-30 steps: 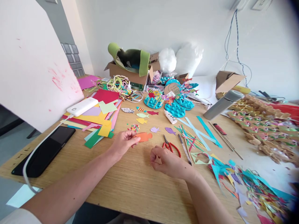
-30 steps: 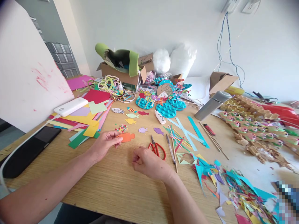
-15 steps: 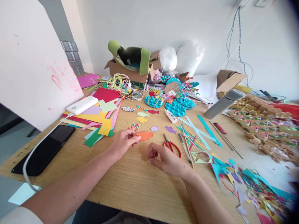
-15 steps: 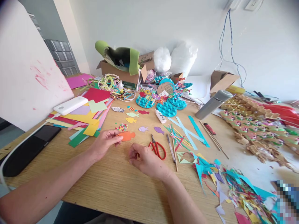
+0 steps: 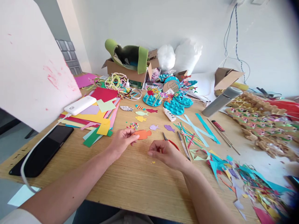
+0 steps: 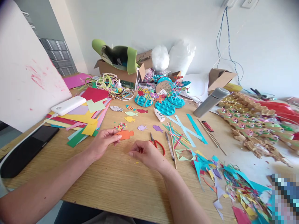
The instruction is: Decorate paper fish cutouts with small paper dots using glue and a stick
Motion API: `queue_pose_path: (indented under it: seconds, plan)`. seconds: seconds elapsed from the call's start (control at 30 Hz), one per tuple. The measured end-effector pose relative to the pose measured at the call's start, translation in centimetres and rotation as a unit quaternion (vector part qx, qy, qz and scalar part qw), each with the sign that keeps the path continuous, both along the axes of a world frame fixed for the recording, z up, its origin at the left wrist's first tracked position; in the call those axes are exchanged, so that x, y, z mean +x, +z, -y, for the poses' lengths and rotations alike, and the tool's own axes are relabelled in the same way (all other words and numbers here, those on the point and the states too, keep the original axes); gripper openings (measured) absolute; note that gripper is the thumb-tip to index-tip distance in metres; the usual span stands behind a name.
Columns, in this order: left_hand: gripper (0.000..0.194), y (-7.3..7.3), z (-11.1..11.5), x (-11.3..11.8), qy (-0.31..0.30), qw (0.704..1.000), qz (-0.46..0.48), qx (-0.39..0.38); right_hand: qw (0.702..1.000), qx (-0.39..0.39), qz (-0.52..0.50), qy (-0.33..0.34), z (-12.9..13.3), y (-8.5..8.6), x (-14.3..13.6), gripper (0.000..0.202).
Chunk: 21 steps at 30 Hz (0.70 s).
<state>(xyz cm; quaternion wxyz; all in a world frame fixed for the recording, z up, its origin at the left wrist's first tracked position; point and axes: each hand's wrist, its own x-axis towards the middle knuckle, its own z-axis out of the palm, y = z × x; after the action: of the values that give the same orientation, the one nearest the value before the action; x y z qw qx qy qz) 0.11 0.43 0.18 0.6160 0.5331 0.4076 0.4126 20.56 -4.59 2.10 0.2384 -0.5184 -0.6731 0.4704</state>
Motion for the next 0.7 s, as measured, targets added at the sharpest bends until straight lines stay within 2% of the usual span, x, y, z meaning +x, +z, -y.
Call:
queue_pose_path:
  seconds: [0.1, 0.2, 0.33, 0.5, 0.7]
  plan:
    - [0.026, 0.35, 0.24, 0.01, -0.017, 1.0, -0.002, 0.003, 0.995, 0.034, -0.055, -0.072, -0.38, -0.08, 0.06, 0.034]
    - [0.026, 0.56, 0.47, 0.07, -0.046, 0.999, -0.008, 0.0, 0.988, 0.036, -0.106, -0.109, -0.49, 0.15, -0.12, 0.042]
    - [0.029, 0.35, 0.53, 0.17, -0.072, 0.997, -0.011, -0.01, 0.984, 0.018, -0.113, -0.134, -0.39, 0.48, -0.41, 0.043]
    - [0.036, 0.07, 0.32, 0.14, -0.06, 0.998, 0.003, -0.017, 0.981, 0.015, -0.112, -0.156, -0.28, 0.65, -0.35, 0.044]
    - [0.027, 0.22, 0.31, 0.07, -0.067, 0.998, 0.005, -0.019, 0.983, 0.012, -0.105, -0.151, -0.35, 0.47, -0.37, 0.044]
